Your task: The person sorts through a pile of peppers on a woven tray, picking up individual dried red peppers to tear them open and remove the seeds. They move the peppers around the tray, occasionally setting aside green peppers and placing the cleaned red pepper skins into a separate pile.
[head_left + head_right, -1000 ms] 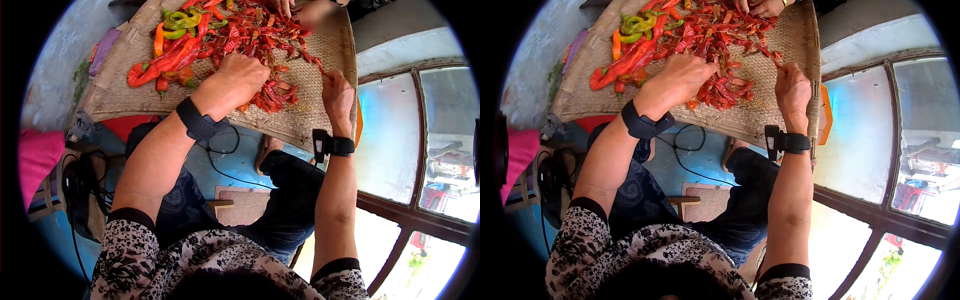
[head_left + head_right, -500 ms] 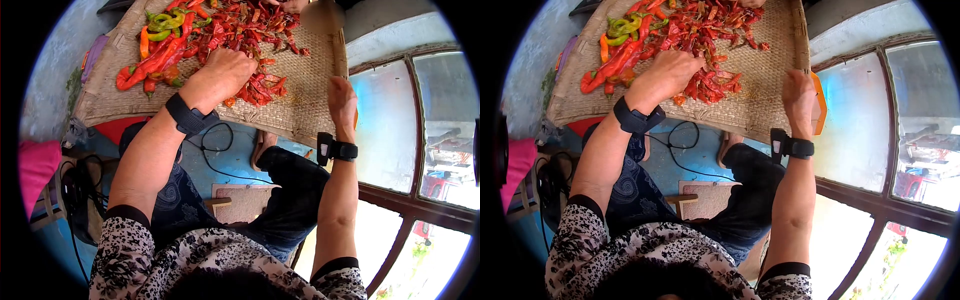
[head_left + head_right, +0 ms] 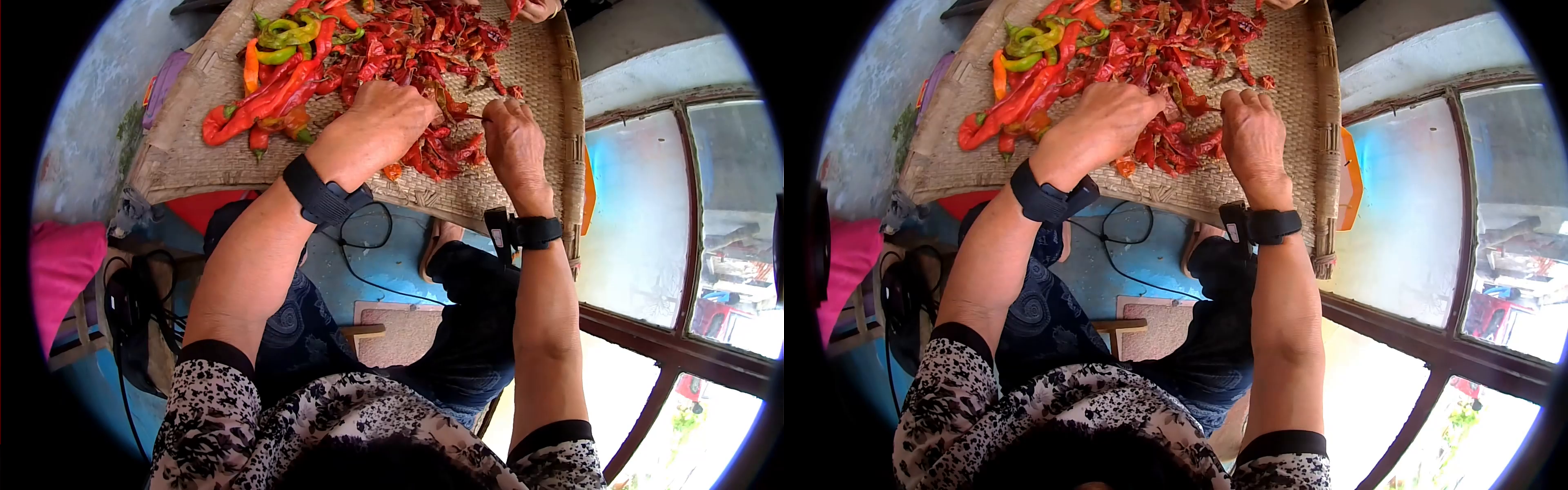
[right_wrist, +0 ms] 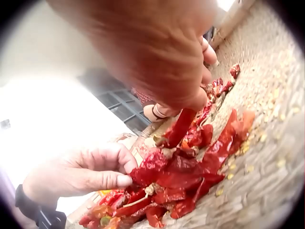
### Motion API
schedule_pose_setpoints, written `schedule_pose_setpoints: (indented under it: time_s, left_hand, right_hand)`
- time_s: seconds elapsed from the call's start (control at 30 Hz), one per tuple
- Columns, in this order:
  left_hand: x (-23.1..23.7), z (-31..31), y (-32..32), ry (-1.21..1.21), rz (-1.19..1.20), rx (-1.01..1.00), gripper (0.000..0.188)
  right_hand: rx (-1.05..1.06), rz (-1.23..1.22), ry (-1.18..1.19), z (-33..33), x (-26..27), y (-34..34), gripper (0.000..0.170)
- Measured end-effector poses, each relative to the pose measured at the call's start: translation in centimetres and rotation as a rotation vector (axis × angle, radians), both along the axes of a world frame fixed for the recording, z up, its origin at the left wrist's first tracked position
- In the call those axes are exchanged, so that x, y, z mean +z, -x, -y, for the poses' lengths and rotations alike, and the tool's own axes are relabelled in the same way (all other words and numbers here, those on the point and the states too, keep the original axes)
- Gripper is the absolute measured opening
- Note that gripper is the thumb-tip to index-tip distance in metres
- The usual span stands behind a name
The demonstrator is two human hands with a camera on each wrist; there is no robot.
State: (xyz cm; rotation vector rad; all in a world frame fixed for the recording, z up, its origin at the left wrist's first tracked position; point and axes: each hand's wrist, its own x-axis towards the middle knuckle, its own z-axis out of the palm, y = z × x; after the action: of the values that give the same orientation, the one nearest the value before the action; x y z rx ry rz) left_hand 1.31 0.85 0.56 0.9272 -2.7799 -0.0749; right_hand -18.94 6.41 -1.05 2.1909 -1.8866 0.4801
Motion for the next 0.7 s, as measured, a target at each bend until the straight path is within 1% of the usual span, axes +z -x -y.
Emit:
schedule_pose_setpoints:
  time_s: [0.03, 0.1, 0.17, 0.2, 0.23, 0.27, 0.3, 0.33, 0.37, 0.43, 0.47, 0.53, 0.57, 0.6, 0.63, 0.67, 0.7]
  left_hand:
    - [0.0, 0.0, -0.1, 0.008, 0.018, -0.004, 0.018]
    - [0.0, -0.1, -0.1, 0.016, 0.034, -0.012, 0.018]
    - [0.0, -0.2, 0.1, -0.004, 0.013, -0.008, 0.019]
    - [0.0, -0.2, 0.2, -0.004, 0.010, -0.013, 0.019]
    - [0.1, -0.1, 0.3, -0.011, 0.035, -0.008, 0.020]
    - [0.1, -0.1, 0.4, -0.017, 0.059, -0.004, 0.020]
    - [0.1, -0.1, 0.5, -0.016, 0.058, -0.009, 0.020]
    - [-0.1, -0.1, 0.5, 0.004, 0.040, -0.014, 0.021]
    - [-0.1, -0.1, 0.4, 0.022, 0.023, -0.017, 0.022]
    - [-0.1, 0.0, 0.4, 0.009, 0.042, -0.005, 0.022]
    - [-0.1, -0.1, 0.5, -0.004, 0.061, 0.004, 0.022]
    - [-0.1, -0.1, 0.6, -0.003, 0.059, -0.001, 0.022]
    - [-0.1, -0.1, 0.6, -0.002, 0.059, -0.004, 0.022]
    - [-0.2, -0.1, 0.7, -0.002, 0.061, -0.007, 0.022]
    - [-0.2, 0.0, 0.7, -0.004, 0.059, -0.009, 0.022]
    - [-0.3, 0.0, 0.7, -0.008, 0.058, -0.012, 0.022]
    - [-0.3, 0.0, 0.8, -0.009, 0.061, -0.014, 0.022]
  right_hand:
    - [-0.032, 0.013, 0.037, -0.3, 0.4, 0.3, 0.002]
    - [-0.053, 0.038, 0.021, -1.3, 0.8, 1.1, 0.003]
    - [-0.121, 0.175, -0.014, -2.1, 1.0, 2.6, 0.005]
    - [-0.102, 0.176, 0.132, -2.5, 1.4, 3.8, 0.007]
    - [-0.233, 0.215, 0.162, -3.1, 2.1, 4.7, 0.007]
    - [-0.286, 0.211, 0.239, -3.5, 2.2, 6.6, 0.008]
    - [-0.393, 0.270, 0.290, -4.3, 2.4, 7.8, 0.009]
    - [-0.529, 0.221, 0.339, -5.2, 2.6, 9.0, 0.011]
    - [-0.609, 0.236, 0.356, -6.2, 2.1, 11.0, 0.011]
    - [-0.860, 0.144, 0.288, -7.6, 2.2, 12.5, 0.015]
    - [-0.861, 0.143, 0.286, -7.9, 1.6, 12.8, 0.015]
    - [-0.757, -0.067, 0.410, -7.9, 1.6, 11.6, 0.022]
    - [-0.630, 0.121, 0.288, -7.7, 1.7, 11.0, 0.028]
    - [-0.410, 0.317, 0.184, -7.2, 1.5, 10.3, 0.027]
    - [-0.308, 0.388, 0.087, -6.1, 0.9, 8.8, 0.027]
    - [-0.200, 0.395, -0.010, -5.6, 0.4, 7.2, 0.026]
    - [-0.035, 0.441, -0.122, -5.2, 0.9, 4.9, 0.029]
